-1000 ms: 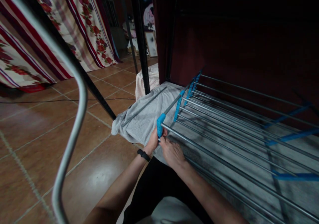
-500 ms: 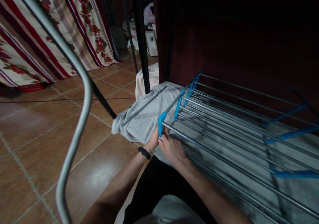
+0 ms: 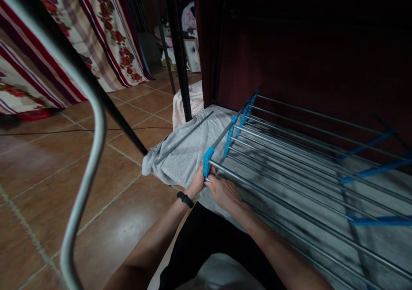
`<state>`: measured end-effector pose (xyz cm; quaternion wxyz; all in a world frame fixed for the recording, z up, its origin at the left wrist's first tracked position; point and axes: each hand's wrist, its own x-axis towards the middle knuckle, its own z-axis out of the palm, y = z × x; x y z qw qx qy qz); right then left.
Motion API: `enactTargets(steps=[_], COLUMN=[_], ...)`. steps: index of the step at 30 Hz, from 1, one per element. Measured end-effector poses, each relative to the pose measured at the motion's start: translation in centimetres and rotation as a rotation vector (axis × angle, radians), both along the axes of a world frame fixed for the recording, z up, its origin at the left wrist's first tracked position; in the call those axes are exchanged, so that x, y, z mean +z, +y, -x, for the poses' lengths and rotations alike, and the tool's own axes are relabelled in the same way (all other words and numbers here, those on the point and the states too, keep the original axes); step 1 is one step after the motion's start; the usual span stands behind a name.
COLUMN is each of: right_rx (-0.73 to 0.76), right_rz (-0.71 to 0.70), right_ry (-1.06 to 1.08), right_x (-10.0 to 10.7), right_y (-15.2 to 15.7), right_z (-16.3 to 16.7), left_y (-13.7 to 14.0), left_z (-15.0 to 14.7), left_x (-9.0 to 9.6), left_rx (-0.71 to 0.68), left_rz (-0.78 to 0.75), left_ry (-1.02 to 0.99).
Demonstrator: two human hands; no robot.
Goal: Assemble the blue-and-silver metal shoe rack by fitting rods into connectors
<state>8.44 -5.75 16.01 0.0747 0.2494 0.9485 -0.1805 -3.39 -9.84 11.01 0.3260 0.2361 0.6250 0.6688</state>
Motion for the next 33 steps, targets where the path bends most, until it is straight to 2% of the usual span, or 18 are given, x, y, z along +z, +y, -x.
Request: enactTargets(steps=[14,23,33], right_rx=[0.006,0.015,0.026], right_rz=[-0.07,-0.079,-0.05], right_ry=[0.062,0.037,0.035], right_x=[-1.6,-2.8,-2.9], right_y=[0.5,0.6,0.8], right_z=[0.2,0.5,0.5], left_y=[0.8,1.0,1.1], left_z=[-0.2,-0.6,-0.5], left_x=[-1.5,-1.2,-2.4], left_rx=[0.189,0.216,0.221], left_rz=[-0.053,-0.088,-0.068], left_ry=[-0.041,-0.096,-0.132])
